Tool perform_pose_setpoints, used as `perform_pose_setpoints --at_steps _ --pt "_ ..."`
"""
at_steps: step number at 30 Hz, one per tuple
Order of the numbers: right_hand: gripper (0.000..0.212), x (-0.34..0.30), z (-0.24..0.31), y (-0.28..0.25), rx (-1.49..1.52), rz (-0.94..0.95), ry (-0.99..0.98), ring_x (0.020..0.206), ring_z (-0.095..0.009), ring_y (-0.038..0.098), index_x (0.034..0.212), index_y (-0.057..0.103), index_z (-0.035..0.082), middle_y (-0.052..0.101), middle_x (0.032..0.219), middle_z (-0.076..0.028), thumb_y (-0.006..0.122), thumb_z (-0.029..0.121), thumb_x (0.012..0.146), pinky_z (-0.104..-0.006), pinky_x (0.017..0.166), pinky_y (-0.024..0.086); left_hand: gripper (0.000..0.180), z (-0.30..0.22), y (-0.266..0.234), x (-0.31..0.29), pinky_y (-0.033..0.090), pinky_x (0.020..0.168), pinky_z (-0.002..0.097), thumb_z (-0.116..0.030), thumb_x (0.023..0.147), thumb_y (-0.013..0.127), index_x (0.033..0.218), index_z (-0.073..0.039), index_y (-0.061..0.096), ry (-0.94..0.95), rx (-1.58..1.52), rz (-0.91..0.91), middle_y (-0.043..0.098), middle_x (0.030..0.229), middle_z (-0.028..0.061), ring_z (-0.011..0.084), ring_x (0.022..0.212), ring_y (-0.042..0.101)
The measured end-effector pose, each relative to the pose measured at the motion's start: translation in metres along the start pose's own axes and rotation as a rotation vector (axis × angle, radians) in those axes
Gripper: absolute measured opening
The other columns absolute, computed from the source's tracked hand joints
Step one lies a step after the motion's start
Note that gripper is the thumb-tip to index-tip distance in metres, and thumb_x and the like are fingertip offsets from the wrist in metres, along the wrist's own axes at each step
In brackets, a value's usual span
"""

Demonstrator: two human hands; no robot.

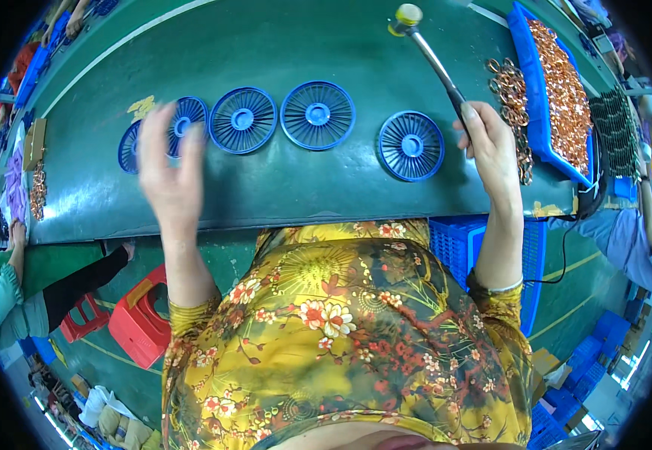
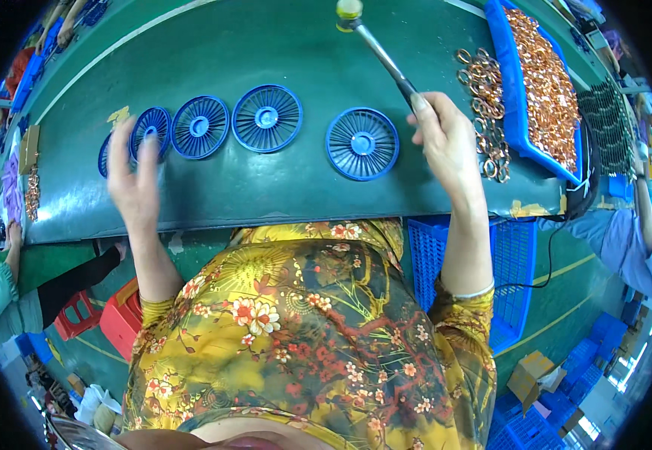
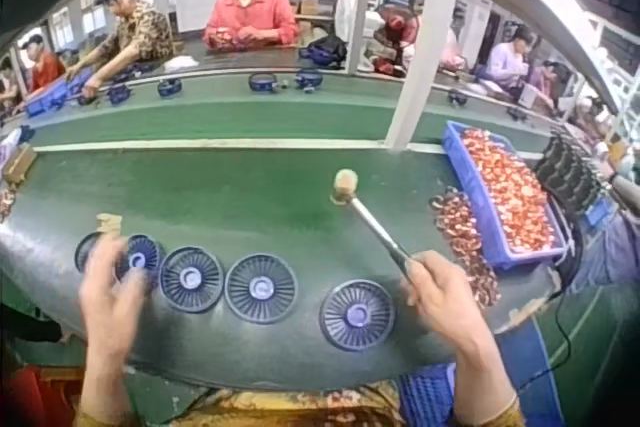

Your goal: Assembling fan components by inserting copper rings into plastic covers and tapping them into place with a mallet.

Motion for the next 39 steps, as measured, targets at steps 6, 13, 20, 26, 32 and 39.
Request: perform_pose_setpoints --at_steps 6,13,20,26,32,39 --pt "0.034 -0.059 -0.007 -0.017 0.280 -0.048 0.063 0.056 -0.002 0.048 0.123 0.053 0.003 0.059 0.077 -0.001 0.048 0.026 0.098 -0.0163 0.046 0.037 0.086 -0.127 0.095 -0.011 0.024 0.111 0.0486 -0.038 0.068 0.078 0.136 -0.004 0.037 0.479 -0.273 0.610 0.037 0.139 0.0243 0.0401 0.134 0.029" --pt "0.036 -0.119 0.019 -0.051 0.407 -0.221 -0.168 0.057 -0.003 0.046 0.131 0.046 0.001 0.058 0.079 -0.003 0.043 0.018 0.099 -0.0160 0.048 0.035 0.101 -0.148 0.151 -0.018 0.032 0.108 0.0457 -0.036 0.064 0.082 0.141 -0.004 0.025 0.456 -0.358 0.798 0.040 0.136 0.0237 0.0383 0.128 0.038" --pt "0.034 -0.138 -0.031 -0.024 -0.093 0.163 0.094 0.102 -0.025 0.064 0.127 0.053 0.003 0.061 0.119 -0.018 0.050 0.005 0.093 -0.0319 0.086 0.049 0.107 -0.147 0.156 -0.021 0.041 0.101 0.0433 -0.034 0.061 0.084 0.142 -0.005 0.021 0.334 -0.366 0.834 0.046 0.130 0.0220 0.0378 0.121 0.046" --pt "0.034 -0.134 -0.009 -0.042 -0.020 -0.098 -0.094 0.081 -0.015 0.063 0.127 0.053 0.003 0.063 0.116 -0.015 0.048 0.004 0.093 -0.0277 0.072 0.050 0.107 -0.147 0.155 -0.023 0.044 0.096 0.0426 -0.031 0.060 0.084 0.139 0.001 0.020 0.332 -0.393 0.739 0.051 0.119 0.0248 0.0380 0.111 0.051" --pt "0.032 -0.108 -0.017 -0.028 -0.210 0.091 -0.126 0.101 -0.033 0.063 0.125 0.055 0.005 0.060 0.116 -0.021 0.050 0.007 0.093 -0.0349 0.083 0.050 0.113 -0.147 0.138 -0.020 0.035 0.107 0.0410 -0.032 0.063 0.084 0.146 -0.004 0.013 0.450 -0.460 0.676 0.036 0.142 0.0215 0.0374 0.131 0.036" --pt "0.031 -0.121 -0.018 -0.027 -0.115 0.396 -0.083 0.108 -0.031 0.061 0.122 0.057 0.005 0.062 0.116 -0.019 0.054 0.008 0.092 -0.0332 0.089 0.048 0.108 -0.083 0.085 0.018 0.022 0.113 0.0468 -0.029 0.060 0.085 0.144 -0.003 0.022 0.356 -0.055 0.583 0.035 0.143 0.0217 0.0398 0.136 0.026"
Point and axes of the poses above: each hand's wrist, its own x-axis towards the middle knuckle, its own y-axis out of the palm, z = x × y, the point moved 4 cm from there along x, towards the middle knuckle
